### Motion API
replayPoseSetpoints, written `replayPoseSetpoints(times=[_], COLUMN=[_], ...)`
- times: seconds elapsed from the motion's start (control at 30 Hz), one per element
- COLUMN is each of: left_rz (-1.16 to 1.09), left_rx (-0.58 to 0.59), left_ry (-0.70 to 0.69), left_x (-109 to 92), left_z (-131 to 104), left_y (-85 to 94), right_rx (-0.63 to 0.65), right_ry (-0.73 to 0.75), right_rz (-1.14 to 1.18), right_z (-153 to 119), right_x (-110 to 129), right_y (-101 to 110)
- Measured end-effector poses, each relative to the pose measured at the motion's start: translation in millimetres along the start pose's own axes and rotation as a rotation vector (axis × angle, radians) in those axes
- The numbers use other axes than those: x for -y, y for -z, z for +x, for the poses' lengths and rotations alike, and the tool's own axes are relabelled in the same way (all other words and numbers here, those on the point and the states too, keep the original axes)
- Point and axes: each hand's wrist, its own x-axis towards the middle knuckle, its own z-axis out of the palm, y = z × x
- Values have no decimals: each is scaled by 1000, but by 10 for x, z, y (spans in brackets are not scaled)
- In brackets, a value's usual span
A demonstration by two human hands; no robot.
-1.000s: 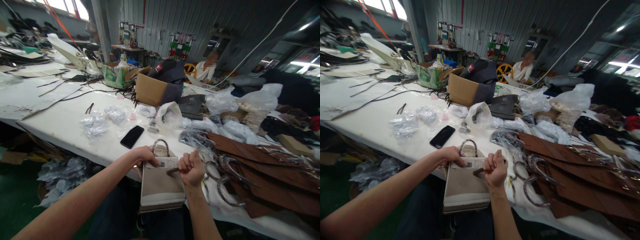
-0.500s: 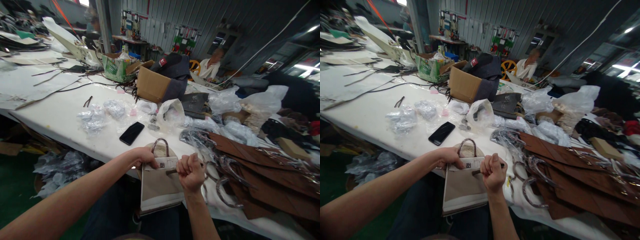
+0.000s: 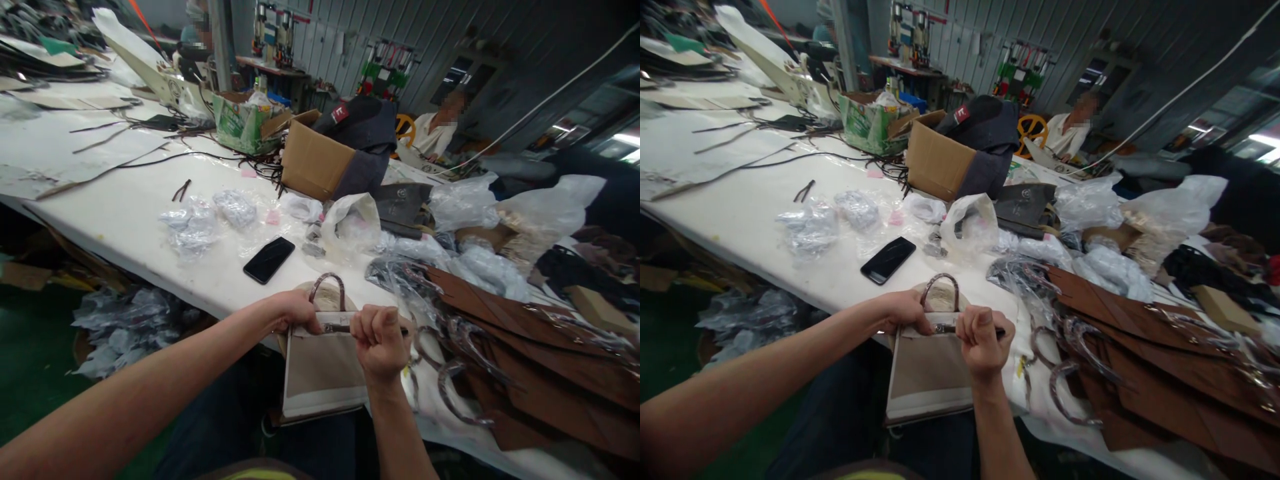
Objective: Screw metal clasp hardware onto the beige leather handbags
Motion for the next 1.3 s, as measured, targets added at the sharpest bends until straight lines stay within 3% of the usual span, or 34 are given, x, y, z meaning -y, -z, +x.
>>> replayPoseSetpoints(times=[0.23,0.53,0.7,0.87,1.0,1.17,1.3], left_rz=[36,-1,-152,33,60,80,105], left_rx=[1,61,192,98,27,-29,29], left_ry=[-74,-70,-2,94,-32,-82,-120], left_x=[47,79,7,-57,24,100,79], left_z=[58,72,-29,-2,19,21,-4], left_y=[20,49,54,4,-20,-27,-27], right_rx=[116,-108,-36,1,51,-104,-162], right_ry=[-36,-200,-183,-150,-236,-183,-251], right_rz=[-54,-45,-32,5,0,58,159], right_z=[3,175,137,112,117,119,166], right_x=[-53,-106,-74,-26,-19,-61,45], right_y=[10,-53,-23,17,-10,58,250])
